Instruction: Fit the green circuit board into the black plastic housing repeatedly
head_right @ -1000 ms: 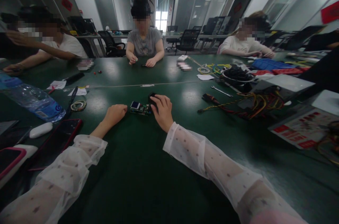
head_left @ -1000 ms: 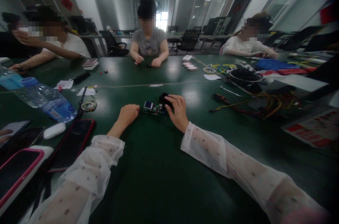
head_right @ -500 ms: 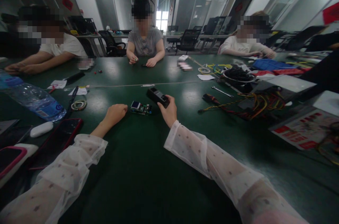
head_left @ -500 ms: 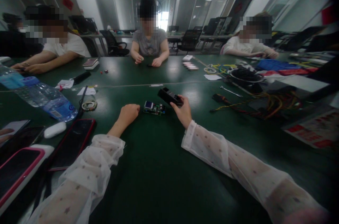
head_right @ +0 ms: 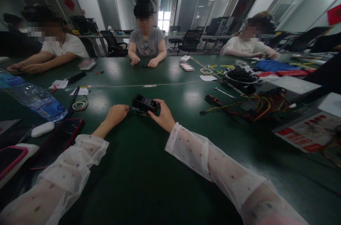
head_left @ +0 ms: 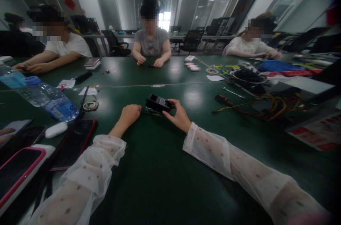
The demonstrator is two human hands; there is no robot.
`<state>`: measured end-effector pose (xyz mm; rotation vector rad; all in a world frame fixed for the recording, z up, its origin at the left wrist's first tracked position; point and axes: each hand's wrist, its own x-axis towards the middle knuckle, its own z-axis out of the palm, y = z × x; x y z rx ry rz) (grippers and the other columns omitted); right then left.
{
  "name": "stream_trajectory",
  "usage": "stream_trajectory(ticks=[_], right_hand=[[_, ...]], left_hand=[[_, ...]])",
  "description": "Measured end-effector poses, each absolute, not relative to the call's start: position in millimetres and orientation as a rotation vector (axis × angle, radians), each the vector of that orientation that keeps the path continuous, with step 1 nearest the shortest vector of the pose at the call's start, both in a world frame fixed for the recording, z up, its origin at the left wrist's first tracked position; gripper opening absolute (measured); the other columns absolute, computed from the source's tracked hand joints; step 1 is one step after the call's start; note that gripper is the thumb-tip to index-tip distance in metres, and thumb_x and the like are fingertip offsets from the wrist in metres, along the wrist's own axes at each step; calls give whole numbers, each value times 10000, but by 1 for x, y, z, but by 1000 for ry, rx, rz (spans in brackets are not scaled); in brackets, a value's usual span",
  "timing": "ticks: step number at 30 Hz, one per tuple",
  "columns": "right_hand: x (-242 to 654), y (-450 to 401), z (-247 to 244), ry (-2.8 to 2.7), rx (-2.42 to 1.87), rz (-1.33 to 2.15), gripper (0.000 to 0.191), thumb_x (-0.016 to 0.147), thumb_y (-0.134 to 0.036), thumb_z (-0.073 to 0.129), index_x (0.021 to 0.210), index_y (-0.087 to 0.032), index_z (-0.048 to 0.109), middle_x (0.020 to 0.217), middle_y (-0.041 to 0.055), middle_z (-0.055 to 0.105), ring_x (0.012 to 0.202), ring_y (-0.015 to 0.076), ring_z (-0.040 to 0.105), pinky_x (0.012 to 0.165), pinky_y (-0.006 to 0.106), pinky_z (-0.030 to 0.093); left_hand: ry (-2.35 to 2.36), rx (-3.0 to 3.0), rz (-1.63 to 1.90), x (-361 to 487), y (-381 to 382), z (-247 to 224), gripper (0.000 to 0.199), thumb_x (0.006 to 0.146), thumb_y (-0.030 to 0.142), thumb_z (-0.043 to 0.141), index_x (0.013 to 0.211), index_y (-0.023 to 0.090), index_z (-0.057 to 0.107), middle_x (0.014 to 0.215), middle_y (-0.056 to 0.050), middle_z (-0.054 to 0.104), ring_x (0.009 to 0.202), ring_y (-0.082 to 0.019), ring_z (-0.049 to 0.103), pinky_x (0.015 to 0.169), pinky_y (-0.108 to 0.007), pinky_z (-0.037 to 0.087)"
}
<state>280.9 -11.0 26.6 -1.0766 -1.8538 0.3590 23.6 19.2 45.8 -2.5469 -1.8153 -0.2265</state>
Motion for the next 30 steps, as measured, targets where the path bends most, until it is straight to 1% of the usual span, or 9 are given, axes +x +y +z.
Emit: stream_trajectory(ticks=[7,11,13,17,22,24,26,28,30], right_hand=[[280,-10,25,-2108,-1037,266,539,846,-321,673,1324,-208,450,1215,130,584,1125,295,598,978,527,521],[280,-7,22,-2172,-1056,261,664,821,-422,717,1374,-215,414,1262,145,561,1169,321,571,991,571,505],[281,-6,22,-2147,-1072,275,680,819,-473,714,1375,-217,418,1257,147,561,1160,322,574,982,573,507],[281,-6,22,-2074,-1098,316,587,845,-474,686,1331,-231,464,1207,129,581,1125,307,592,959,554,519],[283,-4,22,-2081,-1128,376,491,842,-461,693,1237,-216,535,1166,117,604,1098,292,606,927,533,539],[284,-4,21,-2088,-1122,397,491,841,-452,698,1242,-222,531,1171,110,606,1100,287,608,927,534,541],[285,-4,21,-2091,-1105,417,503,839,-432,706,1259,-231,518,1193,104,601,1109,280,608,938,535,539],[285,-4,21,-2095,-1077,436,514,839,-408,713,1276,-236,504,1217,99,596,1128,272,605,959,531,533],[285,-5,22,-2098,-1038,453,519,838,-386,717,1284,-241,496,1230,92,597,1142,263,604,977,519,526]], left_hand=[[-1763,-2533,-252,22,22,41,328,928,184,383,865,184,704,908,-95,723,821,-222,673,681,-307,497],[-1784,-2514,-203,23,21,44,324,926,184,384,888,190,706,934,-89,727,856,-224,673,712,-315,500],[-1793,-2515,-199,24,20,45,326,929,190,381,898,191,705,944,-88,728,868,-221,673,721,-313,499],[-1803,-2516,-210,24,19,46,330,934,191,375,901,196,704,958,-91,729,880,-221,676,720,-310,496],[-1829,-2539,-260,24,18,45,323,939,188,374,880,193,692,942,-90,725,844,-216,673,701,-307,489],[-1837,-2561,-353,21,19,44,322,944,180,364,879,194,680,926,-79,721,836,-211,671,706,-306,489],[-1882,-2570,-503,18,21,44,318,947,161,351,920,200,666,925,-65,717,844,-203,670,727,-309,493],[-1969,-2562,-692,15,24,43,303,949,152,353,1003,208,646,936,-50,717,867,-195,672,774,-318,499],[-2029,-2612,-919,15,28,43,275,962,190,377,1095,211,617,989,-46,718,930,-185,670,848,-323,498]])
